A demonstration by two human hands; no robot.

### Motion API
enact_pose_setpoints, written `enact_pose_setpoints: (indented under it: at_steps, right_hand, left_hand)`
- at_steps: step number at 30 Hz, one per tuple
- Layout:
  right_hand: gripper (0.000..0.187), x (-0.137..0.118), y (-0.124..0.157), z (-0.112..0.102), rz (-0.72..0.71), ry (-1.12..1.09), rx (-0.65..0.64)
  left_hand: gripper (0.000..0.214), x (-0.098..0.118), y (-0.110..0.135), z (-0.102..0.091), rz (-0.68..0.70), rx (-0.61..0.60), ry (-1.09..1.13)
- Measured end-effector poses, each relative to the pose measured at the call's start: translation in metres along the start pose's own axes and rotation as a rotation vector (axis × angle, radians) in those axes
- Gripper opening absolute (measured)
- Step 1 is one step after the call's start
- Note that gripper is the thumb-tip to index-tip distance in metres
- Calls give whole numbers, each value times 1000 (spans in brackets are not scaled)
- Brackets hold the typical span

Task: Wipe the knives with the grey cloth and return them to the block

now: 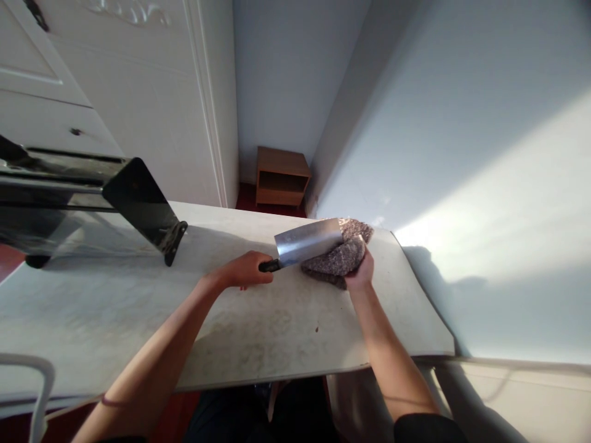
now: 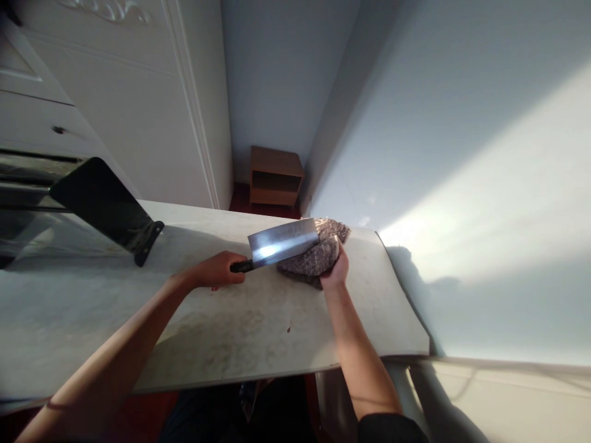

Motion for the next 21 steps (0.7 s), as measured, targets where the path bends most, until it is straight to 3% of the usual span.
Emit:
enact_pose_setpoints:
  at_steps: [6, 11, 18, 21]
  right_hand:
    - [23, -26, 0, -12, -129, -3, 48]
    - [23, -28, 7, -8, -168, 34, 47]
    - [21, -18, 18, -3, -183, 162, -43]
    - [25, -16, 25, 8, -197, 264, -91]
  left_hand:
    - [9, -3, -1, -1, -11, 12, 17]
    - [10, -4, -4, 0, -18, 43, -2]
    - [22, 5, -14, 5, 141, 348, -250]
    - [21, 9, -19, 13, 187, 383, -156]
Point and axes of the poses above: each hand's wrist, its own y-axis away from the middle knuckle, its own z-axis out of the palm, x = y × z, the point moved 2 cm from there along -y, towards the middle knuckle, and after that the axes turned 15 degrees about -x, right-handed, at the moved point
